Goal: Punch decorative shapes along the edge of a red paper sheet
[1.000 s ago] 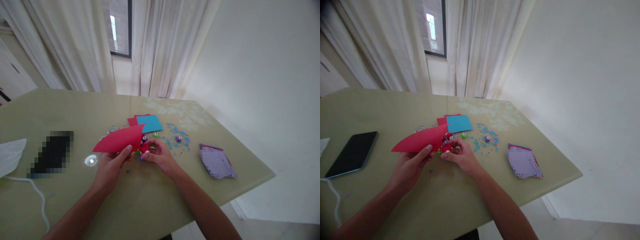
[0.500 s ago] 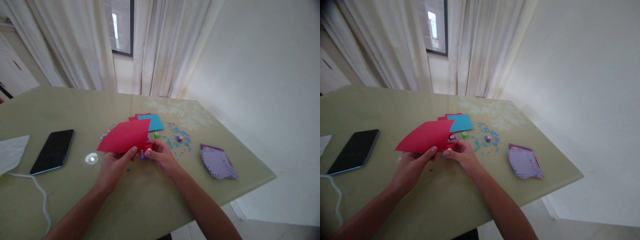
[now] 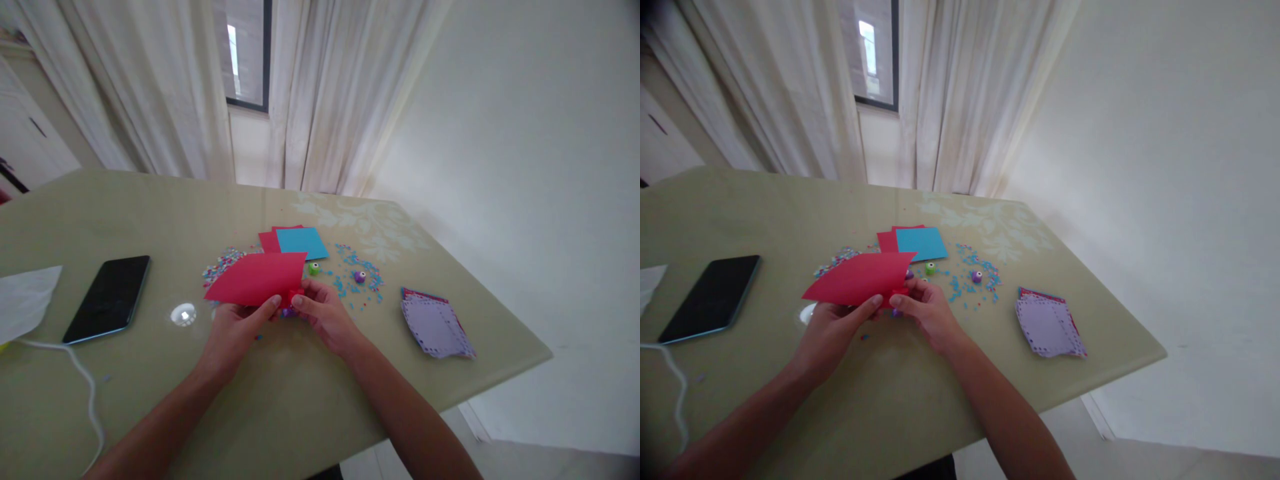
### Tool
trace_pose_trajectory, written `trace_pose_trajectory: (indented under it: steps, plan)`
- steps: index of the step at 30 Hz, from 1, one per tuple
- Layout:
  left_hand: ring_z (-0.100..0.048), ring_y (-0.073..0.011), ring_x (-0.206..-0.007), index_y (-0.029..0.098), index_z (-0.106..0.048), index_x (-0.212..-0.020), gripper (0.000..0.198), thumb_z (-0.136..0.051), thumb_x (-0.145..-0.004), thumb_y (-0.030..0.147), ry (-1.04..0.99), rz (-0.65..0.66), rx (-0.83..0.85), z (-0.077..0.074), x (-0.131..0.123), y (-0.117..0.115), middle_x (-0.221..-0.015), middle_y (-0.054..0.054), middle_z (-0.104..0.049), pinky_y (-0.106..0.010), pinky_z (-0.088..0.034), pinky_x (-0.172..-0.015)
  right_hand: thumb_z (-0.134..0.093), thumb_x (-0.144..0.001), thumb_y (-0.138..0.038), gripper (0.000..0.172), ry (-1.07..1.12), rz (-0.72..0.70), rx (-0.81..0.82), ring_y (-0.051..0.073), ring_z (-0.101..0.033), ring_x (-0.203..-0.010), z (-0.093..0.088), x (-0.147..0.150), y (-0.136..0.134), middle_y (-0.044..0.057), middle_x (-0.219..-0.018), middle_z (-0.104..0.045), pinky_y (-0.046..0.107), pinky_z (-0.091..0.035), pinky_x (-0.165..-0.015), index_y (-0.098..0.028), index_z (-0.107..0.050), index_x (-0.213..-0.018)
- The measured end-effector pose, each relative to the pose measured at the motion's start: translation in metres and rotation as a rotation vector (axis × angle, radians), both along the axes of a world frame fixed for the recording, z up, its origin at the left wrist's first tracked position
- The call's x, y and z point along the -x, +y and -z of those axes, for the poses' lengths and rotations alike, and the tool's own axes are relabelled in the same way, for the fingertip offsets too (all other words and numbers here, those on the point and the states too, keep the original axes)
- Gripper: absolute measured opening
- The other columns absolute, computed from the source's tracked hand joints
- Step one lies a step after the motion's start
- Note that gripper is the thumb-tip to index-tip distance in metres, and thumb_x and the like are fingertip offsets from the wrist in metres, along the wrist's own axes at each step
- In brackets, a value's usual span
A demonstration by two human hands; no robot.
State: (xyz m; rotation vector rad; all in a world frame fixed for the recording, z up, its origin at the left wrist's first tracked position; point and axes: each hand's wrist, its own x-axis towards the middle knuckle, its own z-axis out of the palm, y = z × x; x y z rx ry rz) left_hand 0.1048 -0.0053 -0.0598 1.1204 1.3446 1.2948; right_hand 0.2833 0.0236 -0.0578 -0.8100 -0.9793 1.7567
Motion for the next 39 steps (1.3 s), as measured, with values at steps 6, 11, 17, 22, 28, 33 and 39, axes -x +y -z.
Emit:
trace_pose_trajectory:
  steps: [6,11,17,22,28,33,39]
  plan:
    - [-0.075,-0.0228,-0.073,0.017,-0.081,-0.087,0.039,-0.085,-0.076,0.054,-0.017,-0.006,0.042,0.004,-0.001,0.001,-0.081,-0.007,-0.082,-0.029,-0.057,-0.065,-0.098,-0.066,-0.037,0.04,-0.036,-0.025,-0.025,0.018,-0.071,-0.083,0.0,0.003,-0.003,0.002,-0.092,-0.079,0.032,-0.054,-0.086,-0.022,-0.081,-0.099]
    - [-0.074,-0.0218,-0.072,0.017,-0.081,-0.089,0.038,-0.085,-0.077,0.053,-0.048,0.002,0.028,0.005,0.0,0.0,-0.081,-0.007,-0.082,-0.029,-0.057,-0.065,-0.097,-0.068,-0.039,0.038,-0.035,-0.022,-0.028,0.014,-0.067,-0.076,-0.002,0.004,-0.005,0.001,-0.093,-0.079,0.028,-0.052,-0.076,-0.023,-0.082,-0.1]
    - [-0.073,-0.0208,-0.07,0.017,-0.081,-0.087,0.036,-0.087,-0.075,0.051,-0.061,-0.008,0.008,-0.001,-0.002,-0.001,-0.077,-0.006,-0.081,-0.027,-0.057,-0.063,-0.096,-0.07,-0.043,0.042,-0.066,-0.007,-0.027,0.014,-0.065,-0.073,0.0,0.005,-0.004,0.002,-0.091,-0.078,0.026,-0.049,-0.069,-0.022,-0.079,-0.103]
    - [-0.074,-0.023,-0.069,0.018,-0.08,-0.083,0.036,-0.088,-0.071,0.051,-0.086,-0.004,-0.002,-0.008,-0.006,-0.003,-0.073,-0.006,-0.079,-0.031,-0.059,-0.065,-0.095,-0.071,-0.042,0.041,-0.035,-0.009,-0.019,0.019,-0.07,-0.083,0.0,0.007,-0.008,0.002,-0.095,-0.077,0.032,-0.055,-0.081,-0.024,-0.076,-0.102]
    - [-0.073,-0.023,-0.067,0.018,-0.08,-0.079,0.035,-0.087,-0.072,0.051,-0.085,0.003,0.003,-0.006,-0.007,-0.003,-0.072,-0.006,-0.078,-0.032,-0.058,-0.063,-0.095,-0.071,-0.043,0.038,-0.059,0.021,-0.073,0.021,-0.071,-0.086,0.002,0.008,-0.009,0.002,-0.094,-0.077,0.037,-0.057,-0.089,-0.025,-0.076,-0.099]
    - [-0.068,-0.0166,-0.064,0.016,-0.078,-0.079,0.037,-0.089,-0.072,0.05,-0.195,-0.042,0.06,0.003,-0.004,-0.001,-0.071,-0.005,-0.076,-0.025,-0.055,-0.061,-0.097,-0.067,-0.042,0.046,-0.095,0.012,-0.105,0.02,-0.07,-0.089,0.002,0.005,-0.005,0.002,-0.101,-0.077,0.035,-0.057,-0.088,-0.026,-0.076,-0.105]
    - [-0.065,-0.0141,-0.06,0.015,-0.077,-0.091,0.042,-0.093,-0.069,0.047,-0.348,-0.057,0.064,0.003,-0.003,0.001,-0.074,-0.003,-0.076,-0.025,-0.055,-0.058,-0.079,-0.085,-0.036,0.032,-0.461,0.335,-0.398,0.021,-0.068,-0.091,-0.003,-0.031,0.017,0.005,-0.105,-0.075,0.036,-0.055,-0.086,-0.025,-0.072,-0.114]
